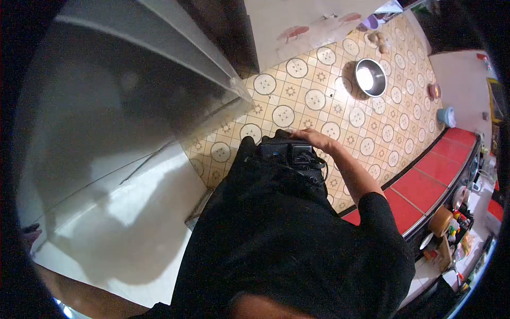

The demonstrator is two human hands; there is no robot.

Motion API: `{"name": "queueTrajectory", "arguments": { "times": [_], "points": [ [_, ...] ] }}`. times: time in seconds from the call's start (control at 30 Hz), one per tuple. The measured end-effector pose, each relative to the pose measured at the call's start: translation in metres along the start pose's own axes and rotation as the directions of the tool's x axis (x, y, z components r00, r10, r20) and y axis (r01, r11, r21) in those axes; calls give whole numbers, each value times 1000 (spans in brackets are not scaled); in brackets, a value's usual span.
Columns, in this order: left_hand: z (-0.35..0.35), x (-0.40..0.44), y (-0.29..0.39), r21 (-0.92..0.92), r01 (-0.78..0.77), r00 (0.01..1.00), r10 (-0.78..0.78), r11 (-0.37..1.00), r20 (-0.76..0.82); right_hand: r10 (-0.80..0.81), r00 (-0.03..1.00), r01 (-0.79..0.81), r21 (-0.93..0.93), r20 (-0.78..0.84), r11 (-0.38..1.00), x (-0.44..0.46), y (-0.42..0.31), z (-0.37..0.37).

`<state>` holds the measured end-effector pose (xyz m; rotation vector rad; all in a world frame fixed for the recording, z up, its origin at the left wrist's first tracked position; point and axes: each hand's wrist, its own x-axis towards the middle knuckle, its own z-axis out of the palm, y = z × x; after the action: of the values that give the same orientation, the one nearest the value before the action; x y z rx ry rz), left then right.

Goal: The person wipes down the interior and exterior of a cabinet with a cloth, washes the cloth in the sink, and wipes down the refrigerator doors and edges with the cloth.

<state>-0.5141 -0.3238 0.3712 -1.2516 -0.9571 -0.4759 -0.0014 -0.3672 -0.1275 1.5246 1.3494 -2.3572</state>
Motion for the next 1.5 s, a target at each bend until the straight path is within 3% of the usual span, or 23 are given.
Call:
{"name": "queueTrajectory", "arguments": {
  "times": [0.17, 0.37, 0.47, 0.5, 0.6, 0.63, 0.77, 0.97, 1.1, 1.4, 1.5],
  "points": [
    [-1, 5, 20, -14, -3, 1000, 3, 1000, -3, -98, 991, 112, 162, -94, 980, -54, -28, 1],
    [-2, 11, 38, -37, 3, 1000, -4, 999, -11, -182, 980, 198, 340, -77, 919, -58, 5, -20],
    [-3, 17, 47, -41, 5, 1000, -5, 999, -17, -320, 948, 317, 163, -10, 934, -75, 0, -26],
    [-5, 17, 49, -45, 13, 1000, -14, 999, -15, -306, 952, 299, 179, 15, 938, -78, -2, -27],
    [-9, 16, 52, -47, 27, 999, -28, 999, -17, -220, 974, 217, -57, -44, 974, -90, -14, -25],
    [-9, 15, 56, -51, 33, 999, -34, 998, -14, -170, 984, 172, 37, -56, 984, -87, -15, -25],
    [-7, 14, 63, -59, 42, 999, -43, 997, -12, -188, 977, 199, 112, -105, 974, -77, 3, -27],
    [-4, 8, 73, -93, 70, 997, -71, 993, -15, -120, 991, 135, 382, -62, 914, -72, 10, -26],
    [-4, 5, 77, -103, 71, 997, -73, 992, -16, -63, 993, 84, 228, -99, 970, -64, 12, -19],
    [-14, 0, 94, -110, 73, 996, -78, 991, -35, -123, 992, 127, 130, -43, 983, -40, 11, -10],
    [-19, -1, 105, -114, 70, 996, -76, 991, -48, -78, 995, 82, 76, -54, 994, -46, 7, -11]
  ]
}}
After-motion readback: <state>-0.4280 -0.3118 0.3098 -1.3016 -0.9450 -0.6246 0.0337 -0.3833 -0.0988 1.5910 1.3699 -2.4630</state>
